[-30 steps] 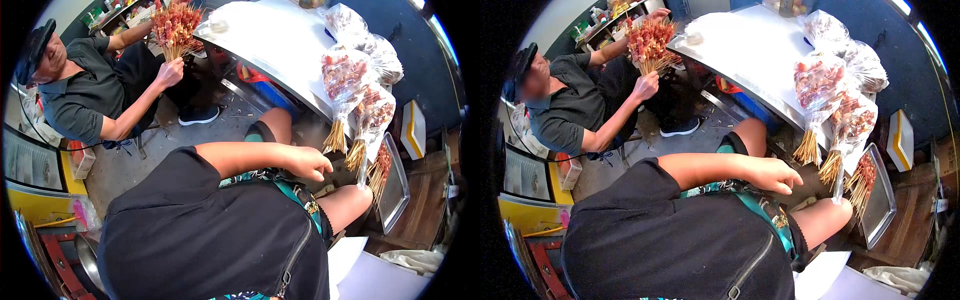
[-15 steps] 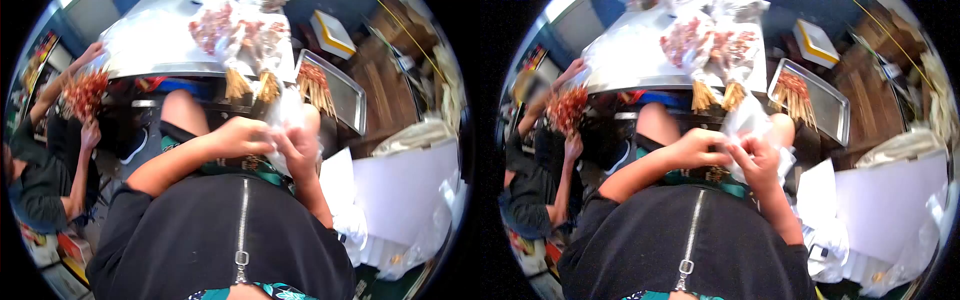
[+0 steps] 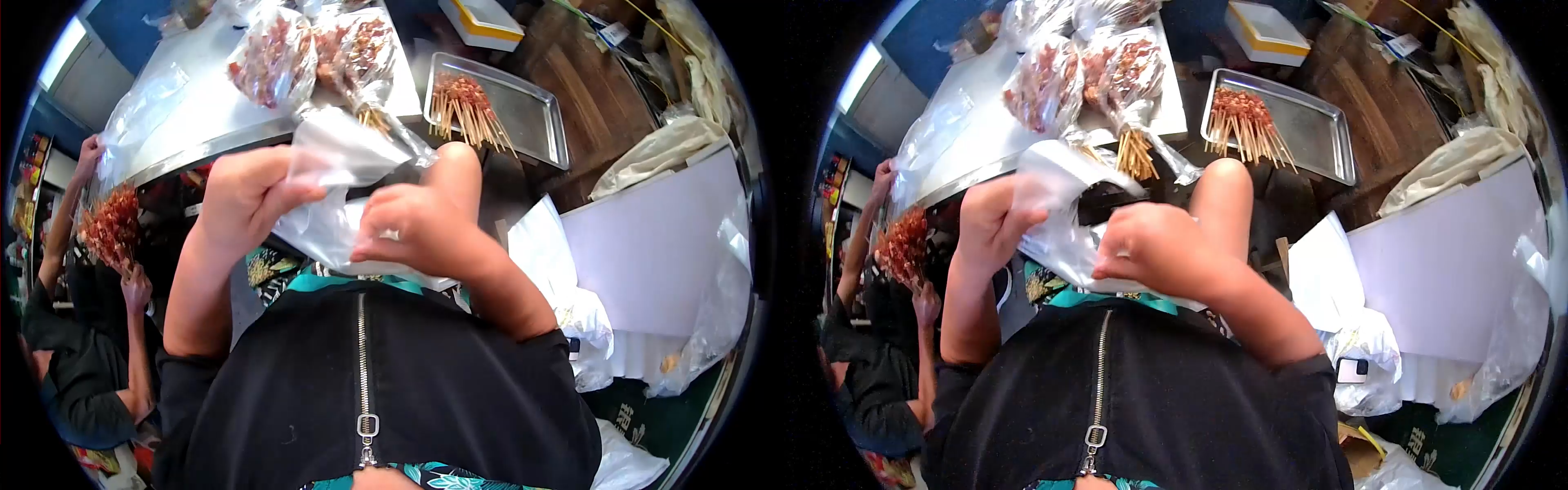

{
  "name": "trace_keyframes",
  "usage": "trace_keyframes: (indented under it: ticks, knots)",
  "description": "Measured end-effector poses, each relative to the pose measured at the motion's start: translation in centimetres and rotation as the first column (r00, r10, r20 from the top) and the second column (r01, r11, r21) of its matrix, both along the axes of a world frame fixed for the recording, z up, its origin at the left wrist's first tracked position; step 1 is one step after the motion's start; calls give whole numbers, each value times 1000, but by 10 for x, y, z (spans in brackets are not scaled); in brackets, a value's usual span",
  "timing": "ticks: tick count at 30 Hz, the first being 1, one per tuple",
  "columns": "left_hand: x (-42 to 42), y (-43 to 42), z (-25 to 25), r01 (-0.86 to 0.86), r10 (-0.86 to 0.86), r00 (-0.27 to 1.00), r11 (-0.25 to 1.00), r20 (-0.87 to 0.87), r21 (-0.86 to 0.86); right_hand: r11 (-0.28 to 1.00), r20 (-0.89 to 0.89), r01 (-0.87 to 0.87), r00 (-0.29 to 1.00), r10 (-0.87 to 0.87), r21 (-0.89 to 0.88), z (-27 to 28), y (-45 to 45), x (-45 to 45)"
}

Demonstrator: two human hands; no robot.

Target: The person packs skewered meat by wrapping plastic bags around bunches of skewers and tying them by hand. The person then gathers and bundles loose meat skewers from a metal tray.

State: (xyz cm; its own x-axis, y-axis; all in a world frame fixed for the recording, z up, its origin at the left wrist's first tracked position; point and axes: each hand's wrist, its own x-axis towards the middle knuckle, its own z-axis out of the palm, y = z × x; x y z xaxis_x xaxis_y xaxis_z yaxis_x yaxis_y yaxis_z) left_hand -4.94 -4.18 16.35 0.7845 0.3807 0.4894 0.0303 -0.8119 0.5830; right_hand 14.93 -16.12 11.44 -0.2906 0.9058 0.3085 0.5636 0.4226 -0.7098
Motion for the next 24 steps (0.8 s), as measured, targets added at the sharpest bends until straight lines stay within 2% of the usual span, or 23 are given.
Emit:
trace_keyframes:
  ticks: [1, 2, 4, 5, 6, 8, 10, 11, 14, 15, 18, 19, 20, 21, 22, 23, 24]
  knots:
    - [0, 3, 4, -61, 66, 995, 995, -73, 74, 997, 24, 20, 999, -22, 71, 2, 9, 0]
    - [-1, 11, 3, -60, 70, 991, 994, -113, 90, 997, 26, -34, 999, 33, 64, 1, 23, 2]
    - [3, 24, -6, -34, 35, 997, 999, -75, 15, 994, -88, -81, 993, 75, -67, 14, 41, 5]
    - [3, 27, -7, -56, 58, 995, 998, -78, 20, 957, -440, -259, 880, 180, -126, -6, 60, 6]
    - [5, 29, -7, -62, 66, 996, 996, -65, 63, 915, -613, -350, 774, 161, -201, -4, 64, 2]
    - [3, 36, -4, -75, 81, 995, 991, -50, 110, 940, -435, -262, 888, 146, -219, 8, 70, 3]
    - [2, 42, 2, -125, 128, 992, 951, 8, 284, 931, -438, -175, 899, 18, -320, 16, 73, 7]
    - [-1, 45, 9, -123, 133, 991, 943, -13, 309, 924, -445, -197, 895, 33, -328, 20, 76, 12]
    - [-12, 53, 25, -184, 223, 973, 906, -61, 382, 882, -211, -179, 973, 93, -435, 46, 82, 27]
    - [-13, 54, 28, -196, 212, 977, 879, 10, 434, 884, -134, -201, 978, 158, -423, 45, 88, 31]
    - [-16, 63, 33, -215, 208, 976, 874, 65, 435, 893, -41, -212, 976, 214, -397, 57, 97, 30]
    - [-19, 64, 35, -189, 219, 976, 872, -14, 451, 909, 129, -158, 966, 223, -387, 74, 99, 22]
    - [-19, 65, 38, -189, 221, 975, 871, -18, 453, 909, 126, -161, 966, 225, -385, 73, 107, 15]
    - [-18, 66, 41, -148, 167, 986, 847, 10, 510, 961, 212, -243, 954, 213, 131, 69, 116, 10]
    - [-18, 66, 44, -110, 110, 993, 817, 34, 566, 738, 280, -300, 947, 156, 604, 64, 122, 7]
    - [-23, 67, 50, -115, 117, 993, 814, 34, 569, 969, -115, -197, 970, 215, 148, 58, 118, 5]
    - [-31, 68, 58, -125, 218, 973, 761, -70, 637, 985, -240, -154, 962, 131, -76, 72, 111, 4]
